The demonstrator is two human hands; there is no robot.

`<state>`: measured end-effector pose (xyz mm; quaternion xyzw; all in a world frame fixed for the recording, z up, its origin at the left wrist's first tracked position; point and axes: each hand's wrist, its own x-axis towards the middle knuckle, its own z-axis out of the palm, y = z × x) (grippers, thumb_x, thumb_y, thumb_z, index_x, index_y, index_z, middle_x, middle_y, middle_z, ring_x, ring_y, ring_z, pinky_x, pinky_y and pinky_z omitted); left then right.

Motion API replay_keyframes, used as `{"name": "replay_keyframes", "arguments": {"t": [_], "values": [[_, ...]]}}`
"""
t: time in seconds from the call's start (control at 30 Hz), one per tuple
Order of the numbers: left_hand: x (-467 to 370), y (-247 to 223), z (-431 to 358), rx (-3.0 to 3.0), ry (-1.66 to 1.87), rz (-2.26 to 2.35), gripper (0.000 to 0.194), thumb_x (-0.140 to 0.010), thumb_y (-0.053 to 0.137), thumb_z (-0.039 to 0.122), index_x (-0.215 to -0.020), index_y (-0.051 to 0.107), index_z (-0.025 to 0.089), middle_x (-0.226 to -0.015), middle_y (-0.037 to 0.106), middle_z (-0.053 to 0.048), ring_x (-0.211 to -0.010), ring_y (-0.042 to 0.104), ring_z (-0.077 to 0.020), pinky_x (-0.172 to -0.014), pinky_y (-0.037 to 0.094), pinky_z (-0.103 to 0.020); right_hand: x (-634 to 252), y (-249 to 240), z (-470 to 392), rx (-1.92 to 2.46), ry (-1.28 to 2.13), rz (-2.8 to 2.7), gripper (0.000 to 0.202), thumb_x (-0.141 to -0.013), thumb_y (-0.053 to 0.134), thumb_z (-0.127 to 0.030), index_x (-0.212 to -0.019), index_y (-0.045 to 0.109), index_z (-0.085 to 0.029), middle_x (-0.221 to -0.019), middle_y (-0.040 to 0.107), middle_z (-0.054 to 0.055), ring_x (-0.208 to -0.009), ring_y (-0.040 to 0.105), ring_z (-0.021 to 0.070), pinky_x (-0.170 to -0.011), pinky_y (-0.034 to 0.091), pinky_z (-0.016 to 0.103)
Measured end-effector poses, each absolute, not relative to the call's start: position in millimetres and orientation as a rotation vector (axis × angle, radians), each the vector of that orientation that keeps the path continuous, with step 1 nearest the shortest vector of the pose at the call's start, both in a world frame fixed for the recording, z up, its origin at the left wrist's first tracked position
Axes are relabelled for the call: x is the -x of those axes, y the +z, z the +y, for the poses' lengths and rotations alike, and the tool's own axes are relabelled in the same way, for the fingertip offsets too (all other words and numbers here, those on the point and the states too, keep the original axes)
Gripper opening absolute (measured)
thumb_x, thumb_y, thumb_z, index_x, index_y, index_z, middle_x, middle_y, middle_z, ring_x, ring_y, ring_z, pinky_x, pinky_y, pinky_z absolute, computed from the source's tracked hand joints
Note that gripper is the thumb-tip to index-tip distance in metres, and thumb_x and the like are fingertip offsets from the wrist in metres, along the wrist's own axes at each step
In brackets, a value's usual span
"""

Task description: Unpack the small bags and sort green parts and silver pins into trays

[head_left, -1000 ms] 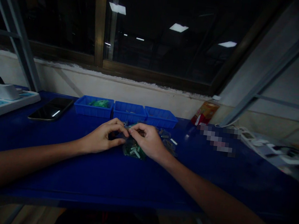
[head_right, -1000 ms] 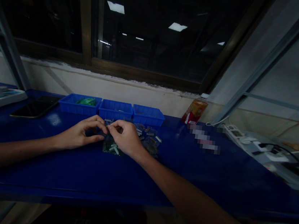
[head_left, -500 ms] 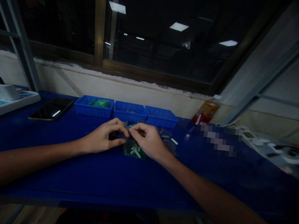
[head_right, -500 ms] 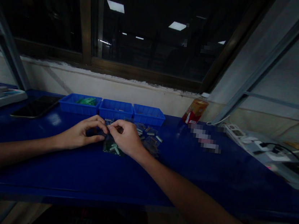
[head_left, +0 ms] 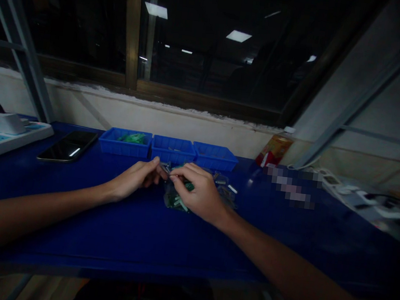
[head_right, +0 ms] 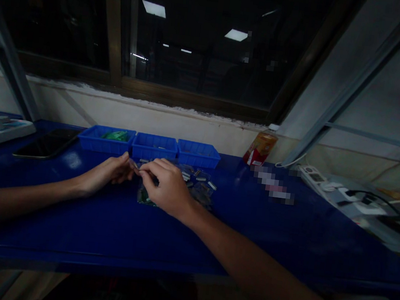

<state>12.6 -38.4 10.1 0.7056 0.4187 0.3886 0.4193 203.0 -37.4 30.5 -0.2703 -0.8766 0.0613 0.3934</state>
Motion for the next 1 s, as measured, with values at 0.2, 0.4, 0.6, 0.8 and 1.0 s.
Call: {"name": "replay_keyframes", "arguments": {"t": [0.2,0.4,0.6,0.8,1.0], "values": [[-11,10,-35,-1.589,0.985,1.016,0.035,-0.083,0.041,0.043,-0.070,0.055,0.014,-0.060,0.052,0.001,-0.050,0.044,-0.0092,-0.047,0.030,-0.022,-204,27,-32,0.626,0.107,-2.356,0.020,-0.085,0.045,-0.023,-0.081,0.064,-0.018,-0.072,0.061,0.003,-0.069,0.052,0.0129,-0.069,0.039,0.028],[-14,9,-35,-1.642,1.131,1.028,0.017,-0.077,0.054,0.030,-0.081,0.056,0.014,-0.070,0.056,0.000,-0.054,0.048,-0.0076,-0.047,0.033,-0.019,-202,26,-29,0.815,0.368,-2.302,0.018,-0.082,0.050,-0.028,-0.082,0.064,-0.017,-0.074,0.060,0.002,-0.068,0.053,0.0116,-0.064,0.040,0.025],[-12,3,-35,-1.909,1.241,0.901,0.017,-0.079,0.058,0.028,-0.089,0.057,0.015,-0.083,0.061,-0.002,-0.073,0.055,-0.0111,-0.067,0.044,-0.024,-198,26,-25,1.032,0.838,-2.030,0.044,-0.085,0.037,-0.049,-0.060,0.055,-0.017,-0.058,0.054,0.001,-0.055,0.047,0.0108,-0.052,0.034,0.025],[-9,3,-34,-2.131,1.238,0.871,0.012,-0.083,0.054,0.023,-0.090,0.061,0.016,-0.092,0.059,-0.004,-0.089,0.055,-0.0156,-0.083,0.044,-0.033,-199,30,-26,1.022,1.099,-1.904,0.036,-0.079,0.048,-0.043,-0.056,0.057,-0.017,-0.063,0.058,0.003,-0.064,0.052,0.0125,-0.059,0.037,0.026],[-10,3,-33,-2.224,1.204,0.882,0.015,-0.084,0.050,0.018,-0.088,0.064,0.019,-0.090,0.054,-0.003,-0.089,0.052,-0.0148,-0.084,0.043,-0.034,-196,25,-25,0.964,1.086,-1.825,0.010,-0.073,0.054,-0.023,-0.069,0.061,-0.017,-0.068,0.061,0.001,-0.062,0.053,0.0108,-0.059,0.040,0.025]]}}
